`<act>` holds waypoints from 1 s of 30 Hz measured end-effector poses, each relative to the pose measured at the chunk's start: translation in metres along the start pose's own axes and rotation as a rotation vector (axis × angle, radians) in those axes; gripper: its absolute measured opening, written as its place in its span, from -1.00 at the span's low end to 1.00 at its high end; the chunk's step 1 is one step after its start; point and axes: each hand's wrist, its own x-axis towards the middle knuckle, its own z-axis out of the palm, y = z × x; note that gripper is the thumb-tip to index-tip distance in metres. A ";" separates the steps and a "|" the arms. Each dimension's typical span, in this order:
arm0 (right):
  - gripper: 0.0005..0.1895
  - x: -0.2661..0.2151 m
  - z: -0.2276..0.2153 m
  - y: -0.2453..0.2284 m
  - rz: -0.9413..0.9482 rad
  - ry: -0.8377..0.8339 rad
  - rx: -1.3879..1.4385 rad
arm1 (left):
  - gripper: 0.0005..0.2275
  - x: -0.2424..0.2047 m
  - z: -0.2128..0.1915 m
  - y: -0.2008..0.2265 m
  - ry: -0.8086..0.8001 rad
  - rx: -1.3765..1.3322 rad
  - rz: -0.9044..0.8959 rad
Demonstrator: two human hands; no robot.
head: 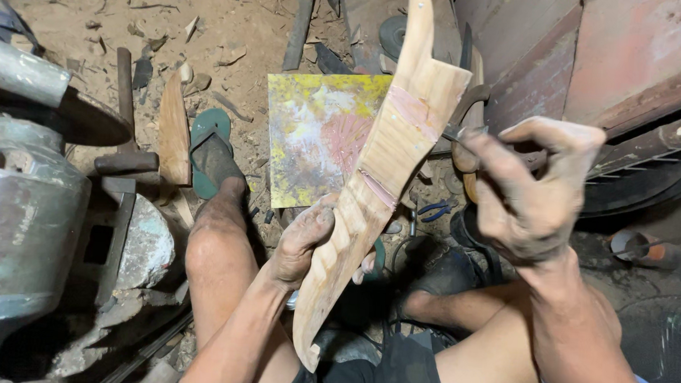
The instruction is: The person sits on the floor and applies a pinkish finish to a long, curved wooden object using a small cloth or sponge. The person repeatedly rubs the finish into the surface, turning the object to cover different areas.
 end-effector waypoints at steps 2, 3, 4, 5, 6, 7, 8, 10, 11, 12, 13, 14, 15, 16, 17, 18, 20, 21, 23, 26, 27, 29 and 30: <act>-0.52 0.003 -0.002 0.000 0.048 0.008 0.060 | -0.37 0.000 -0.001 0.001 -0.004 0.018 0.012; -0.50 0.005 -0.003 0.000 0.017 0.017 0.066 | -0.37 0.000 -0.002 0.000 -0.001 0.027 0.004; -0.49 0.007 -0.003 -0.002 -0.010 0.026 0.072 | -0.37 -0.001 -0.004 0.000 0.004 0.037 -0.008; -0.53 0.010 -0.002 -0.004 -0.035 0.002 0.072 | -0.37 -0.001 -0.005 -0.001 0.008 0.047 -0.020; -0.56 0.012 0.000 -0.006 -0.055 -0.020 0.070 | -0.37 -0.001 -0.006 -0.001 0.005 0.056 -0.028; -0.59 0.014 0.001 -0.008 -0.075 -0.041 0.067 | -0.38 -0.001 -0.006 -0.001 0.003 0.065 -0.037; -0.56 0.016 0.002 -0.009 -0.068 -0.062 0.097 | -0.38 0.000 -0.006 -0.002 0.001 0.072 -0.045; -0.50 0.019 0.001 -0.011 -0.060 -0.103 0.157 | -0.37 0.000 -0.006 -0.004 0.024 0.058 -0.051; -0.51 0.020 -0.001 -0.012 -0.061 -0.103 0.117 | -0.37 -0.001 -0.006 -0.004 0.035 0.052 -0.051; -0.51 0.021 -0.003 -0.013 -0.067 -0.105 0.080 | -0.37 -0.002 -0.005 -0.005 0.034 0.050 -0.048; -0.52 0.021 -0.004 -0.013 -0.073 -0.106 0.043 | -0.37 -0.003 -0.004 -0.006 0.032 0.049 -0.045; -0.51 0.021 -0.004 -0.014 -0.052 -0.108 0.072 | -0.37 -0.003 -0.004 -0.005 0.029 0.050 -0.045; -0.50 0.021 -0.005 -0.014 -0.032 -0.110 0.101 | -0.37 -0.003 -0.003 -0.005 0.035 0.057 -0.038; -0.50 0.019 -0.006 -0.014 -0.008 -0.112 0.128 | -0.37 -0.003 -0.001 -0.005 0.039 0.064 -0.036; -0.52 0.018 -0.006 -0.014 -0.009 -0.105 0.134 | -0.37 -0.002 0.000 -0.005 0.044 0.071 -0.034; -0.54 0.016 -0.005 -0.013 -0.014 -0.098 0.141 | -0.37 -0.001 0.000 -0.005 0.046 0.074 -0.037; -0.56 0.013 -0.005 -0.011 -0.028 -0.091 0.121 | -0.37 -0.001 0.002 -0.006 0.051 0.083 -0.042; -0.55 0.012 -0.006 -0.009 -0.038 -0.089 0.094 | -0.38 -0.001 0.003 -0.006 0.047 0.084 -0.039; -0.55 0.009 -0.006 -0.007 -0.033 -0.093 0.095 | -0.39 -0.001 0.004 -0.008 0.039 0.085 -0.032; -0.57 0.004 -0.006 -0.003 0.042 -0.106 0.171 | -0.39 0.000 0.004 -0.008 0.043 0.117 -0.028; -0.59 0.002 -0.006 -0.002 0.084 -0.110 0.198 | -0.38 0.001 0.003 -0.008 0.043 0.120 -0.032; -0.62 0.000 -0.004 0.001 0.081 -0.099 0.156 | -0.36 0.004 0.002 -0.008 0.046 0.125 -0.036; -0.62 -0.001 -0.003 0.003 0.038 -0.087 0.091 | -0.37 0.005 0.001 -0.009 0.027 0.121 -0.020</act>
